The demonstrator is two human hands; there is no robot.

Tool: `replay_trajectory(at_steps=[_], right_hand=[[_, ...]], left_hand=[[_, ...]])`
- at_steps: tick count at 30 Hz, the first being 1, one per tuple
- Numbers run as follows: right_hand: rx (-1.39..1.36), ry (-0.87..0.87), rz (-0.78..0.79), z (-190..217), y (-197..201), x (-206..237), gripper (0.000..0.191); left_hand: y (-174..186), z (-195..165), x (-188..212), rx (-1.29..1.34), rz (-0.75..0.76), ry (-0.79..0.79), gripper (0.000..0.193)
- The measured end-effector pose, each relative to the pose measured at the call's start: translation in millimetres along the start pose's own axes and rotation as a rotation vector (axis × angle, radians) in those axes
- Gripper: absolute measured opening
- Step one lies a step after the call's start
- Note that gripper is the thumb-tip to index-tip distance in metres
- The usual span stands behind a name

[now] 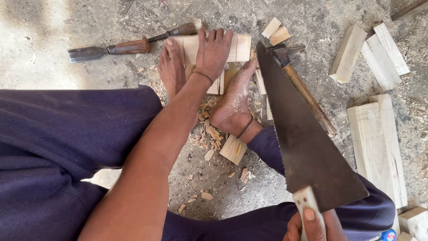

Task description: The person sits on the floor and uses a hand saw to cut a small rectangular piece of wood held between their feet. They repeatedly saw along a marked line, producing wood shavings and small cut pieces.

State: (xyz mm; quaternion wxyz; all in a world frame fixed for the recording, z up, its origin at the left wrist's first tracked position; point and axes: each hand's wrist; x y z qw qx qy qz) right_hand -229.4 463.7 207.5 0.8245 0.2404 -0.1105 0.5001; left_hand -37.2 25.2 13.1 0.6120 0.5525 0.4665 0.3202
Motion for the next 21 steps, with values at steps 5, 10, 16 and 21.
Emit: replay_trajectory(at_steps=[5, 10, 16, 21], right_hand=[[-0.147, -0.042, -0.08, 19.4, -17.9, -2.5, 0.064], [-0.16, -0.041, -0.117, 21.9, -33.6, -4.9, 0.056], [-0.153, -0.084, -0.111, 20.3, -37.8, -2.1, 0.057], [-0.101, -0.076, -0.108, 26.6, -41.3, -4.0, 0.057]], left_hand=[[11.6, -3.8, 29.4, 0.068, -0.114, -0.018, 0.069], [15.3, -9.1, 42.3, 0.085, -0.219, -0.072, 0.059], [7.3, -9.1, 42.9, 0.01, -0.234, -0.065, 0.052], [4.3, -10.2, 40.2, -0.042, -0.183, -0.058, 0.059]])
Point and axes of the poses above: each hand's wrist, its own x-axis away from the middle knuckle, its own y-axis out of the back of the hand, z = x × y, and after that the axes turned 5 degrees about -x, right-handed
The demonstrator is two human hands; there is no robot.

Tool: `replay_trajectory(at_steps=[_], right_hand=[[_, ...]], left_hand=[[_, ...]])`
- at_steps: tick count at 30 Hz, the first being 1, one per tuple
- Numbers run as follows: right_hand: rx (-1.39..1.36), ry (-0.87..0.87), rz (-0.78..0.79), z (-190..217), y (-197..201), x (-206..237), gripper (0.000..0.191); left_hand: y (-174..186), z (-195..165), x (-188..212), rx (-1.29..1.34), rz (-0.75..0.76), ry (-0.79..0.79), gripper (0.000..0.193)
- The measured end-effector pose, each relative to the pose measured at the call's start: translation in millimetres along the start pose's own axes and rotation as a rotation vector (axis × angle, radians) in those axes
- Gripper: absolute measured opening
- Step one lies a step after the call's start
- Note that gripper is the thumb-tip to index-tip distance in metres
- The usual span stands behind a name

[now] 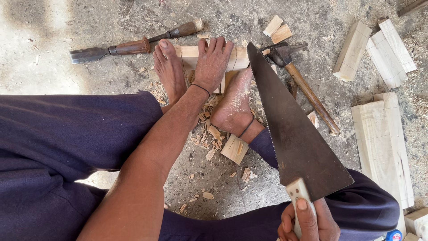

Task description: The person sits on the floor and uses a hand saw to cut a small rectangular piece of wood held between their feet. They repeatedly saw along a marked line, producing wood shavings and small cut pieces.

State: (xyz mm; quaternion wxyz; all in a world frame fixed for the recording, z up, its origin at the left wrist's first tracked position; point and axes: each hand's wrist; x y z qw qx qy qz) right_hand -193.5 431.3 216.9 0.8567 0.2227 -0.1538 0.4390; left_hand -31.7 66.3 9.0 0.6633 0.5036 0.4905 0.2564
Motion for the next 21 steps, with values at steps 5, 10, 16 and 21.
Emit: replay_trajectory(at_steps=[5, 10, 16, 21], right_hand=[[0.027, -0.048, -0.055, 11.5, -12.4, 3.9, 0.058], [-0.042, 0.024, 0.051, 16.3, -19.9, 10.7, 0.055], [-0.107, 0.014, 0.0, 3.5, -13.6, 9.2, 0.053], [-0.143, 0.159, -0.074, -7.1, -3.3, -2.9, 0.054]], left_hand=[[0.4, 2.0, -2.4, 0.004, 0.092, 0.011, 0.059], [5.5, 7.8, -8.5, 0.106, 0.168, 0.049, 0.065], [18.6, 24.9, -11.7, 0.233, 0.105, 0.069, 0.053], [28.2, 44.0, -36.3, 0.167, -0.004, 0.083, 0.054]])
Point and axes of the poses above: each hand's wrist, its own x-axis away from the middle knuckle, its own y-axis out of the back of the hand, z = x × y, and after that the axes turned 5 degrees about -x, right-handed
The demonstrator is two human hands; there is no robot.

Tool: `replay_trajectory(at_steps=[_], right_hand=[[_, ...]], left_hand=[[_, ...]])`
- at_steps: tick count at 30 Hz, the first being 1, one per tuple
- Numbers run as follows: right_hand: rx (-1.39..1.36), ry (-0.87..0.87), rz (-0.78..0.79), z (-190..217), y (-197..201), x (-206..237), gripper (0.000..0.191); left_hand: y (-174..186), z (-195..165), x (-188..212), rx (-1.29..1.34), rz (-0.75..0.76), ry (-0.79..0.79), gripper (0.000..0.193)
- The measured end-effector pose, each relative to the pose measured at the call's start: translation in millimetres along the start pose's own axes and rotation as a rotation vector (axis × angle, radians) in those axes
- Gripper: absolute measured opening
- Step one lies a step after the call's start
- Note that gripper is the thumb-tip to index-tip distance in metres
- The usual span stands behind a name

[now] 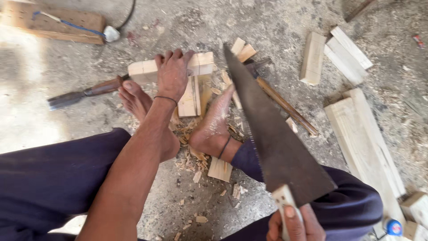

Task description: The person sits on the floor and uses a hand saw to cut a small rectangular piece of wood held between their feet. They repeatedly saw along a marked line, producing wood shavings and small cut pieces.

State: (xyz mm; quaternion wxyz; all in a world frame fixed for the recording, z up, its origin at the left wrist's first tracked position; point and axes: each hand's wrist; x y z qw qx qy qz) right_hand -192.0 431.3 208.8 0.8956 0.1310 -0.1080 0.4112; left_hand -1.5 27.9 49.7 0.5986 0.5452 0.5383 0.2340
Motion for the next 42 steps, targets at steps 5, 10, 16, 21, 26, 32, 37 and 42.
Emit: replay_trajectory(at_steps=[5, 10, 16, 21, 26, 32, 37, 42], right_hand=[[-0.036, -0.043, 0.141, 2.3, 15.7, -18.4, 0.064], [-0.051, -0.073, 0.113, -8.9, 20.6, -17.6, 0.069], [-0.091, -0.042, 0.154, -28.9, 26.7, -19.5, 0.076], [-0.001, -0.142, 0.145, -34.4, 45.3, -44.7, 0.082], [-0.032, -0.069, 0.074, -46.8, 50.5, -54.5, 0.082], [0.066, -0.108, 0.106, -37.1, 46.6, -86.5, 0.074], [0.014, -0.156, -0.015, -13.2, 29.7, -105.0, 0.08], [-0.183, 0.094, -0.207, 2.7, 8.0, -115.7, 0.07]], left_hand=[[11.1, 25.3, -22.4, -0.04, 0.164, 0.067, 0.057], [26.4, 56.2, -31.6, -0.124, 0.221, 0.153, 0.068], [51.5, 82.5, -39.6, -0.123, 0.194, 0.221, 0.064], [39.7, 93.1, -61.6, -0.18, 0.088, 0.129, 0.062], [7.0, 98.6, -79.7, -0.144, 0.153, 0.012, 0.06], [-42.8, 85.7, -143.2, -0.099, 0.268, -0.065, 0.064], [-81.1, 48.4, -185.5, -0.222, -0.051, -0.241, 0.08], [-119.7, -82.1, -149.6, 0.188, 0.192, -0.49, 0.063]])
Point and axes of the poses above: each hand's wrist, its own x-axis away from the middle knuckle, its own y-axis out of the back of the hand, z = x × y, and after that the axes turned 5 degrees about -x, right-handed
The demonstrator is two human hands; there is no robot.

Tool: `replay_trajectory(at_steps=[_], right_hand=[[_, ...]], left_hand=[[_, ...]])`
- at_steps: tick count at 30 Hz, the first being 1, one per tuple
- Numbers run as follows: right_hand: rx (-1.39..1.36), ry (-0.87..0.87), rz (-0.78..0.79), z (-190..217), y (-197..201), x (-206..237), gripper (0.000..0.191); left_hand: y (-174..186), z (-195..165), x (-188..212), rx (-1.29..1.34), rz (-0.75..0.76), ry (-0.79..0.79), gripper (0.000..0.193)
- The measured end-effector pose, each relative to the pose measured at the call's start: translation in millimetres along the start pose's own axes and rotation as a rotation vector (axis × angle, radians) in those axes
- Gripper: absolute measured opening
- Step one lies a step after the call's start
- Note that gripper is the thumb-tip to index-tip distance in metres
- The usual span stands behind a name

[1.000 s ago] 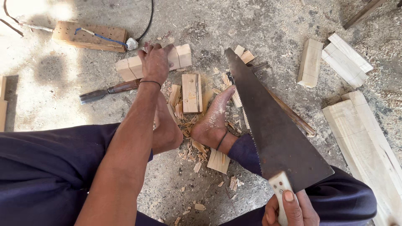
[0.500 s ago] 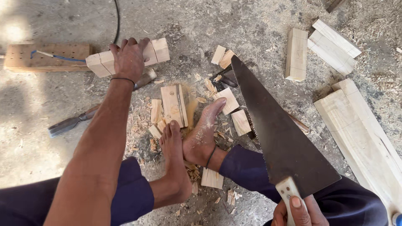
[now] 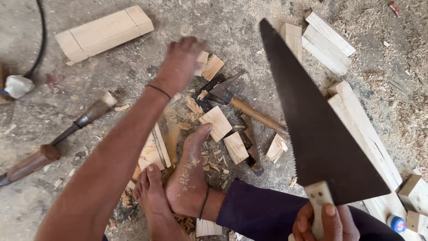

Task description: The person sits on the floor and uses a hand saw to cut a small rectangular piece of wood held between their feet. They repeatedly saw along a marked line, producing wood shavings and small cut pieces.

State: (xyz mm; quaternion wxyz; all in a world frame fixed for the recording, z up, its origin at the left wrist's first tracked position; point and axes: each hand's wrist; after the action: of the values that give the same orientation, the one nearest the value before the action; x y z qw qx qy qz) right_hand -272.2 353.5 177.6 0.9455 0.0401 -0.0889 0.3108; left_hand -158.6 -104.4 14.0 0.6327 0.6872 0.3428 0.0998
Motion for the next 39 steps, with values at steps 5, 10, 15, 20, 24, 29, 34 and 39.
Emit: replay_trajectory(at_steps=[5, 10, 15, 20, 24, 29, 34, 39], right_hand=[[-0.001, 0.064, -0.213, 9.0, -19.5, -41.8, 0.047], [0.209, -0.078, -0.168, 8.7, -34.1, -72.3, 0.032], [0.45, -0.181, -0.11, 8.1, -32.7, -73.2, 0.033], [0.438, -0.252, -0.123, -4.6, -0.3, -32.3, 0.036], [0.406, -0.173, -0.249, -33.3, 44.9, -3.6, 0.044], [0.31, -0.237, -0.26, -54.7, 89.0, -7.3, 0.045], [0.269, -0.239, -0.183, -59.4, 96.6, -19.9, 0.047], [0.234, -0.283, -0.177, -57.2, 96.3, -17.5, 0.05]], left_hand=[[-58.2, -148.5, -10.1, 0.176, 0.006, -0.215, 0.05], [-89.2, -201.7, 19.2, 0.038, 0.138, -0.328, 0.045], [-93.6, -204.9, 36.2, 0.19, 0.149, -0.224, 0.046], [-88.5, -206.2, 22.0, 0.276, 0.204, -0.118, 0.047], [-102.1, -223.8, 13.2, 0.368, 0.128, 0.033, 0.057], [-125.4, -284.3, -5.3, 0.29, 0.031, 0.241, 0.071], [-129.3, -316.7, -26.6, 0.026, -0.016, 0.572, 0.058], [-121.6, -302.5, -17.8, -0.009, 0.135, 0.442, 0.066]])
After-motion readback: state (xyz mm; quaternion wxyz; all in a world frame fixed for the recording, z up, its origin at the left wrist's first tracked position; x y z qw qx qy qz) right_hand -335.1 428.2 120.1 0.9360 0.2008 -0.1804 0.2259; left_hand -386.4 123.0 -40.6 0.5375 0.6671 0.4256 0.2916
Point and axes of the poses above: each hand's wrist, its own x-axis away from the middle knuckle, its own y-axis out of the back of the hand, z = x × y, and after that the axes turned 5 degrees about -x, right-handed
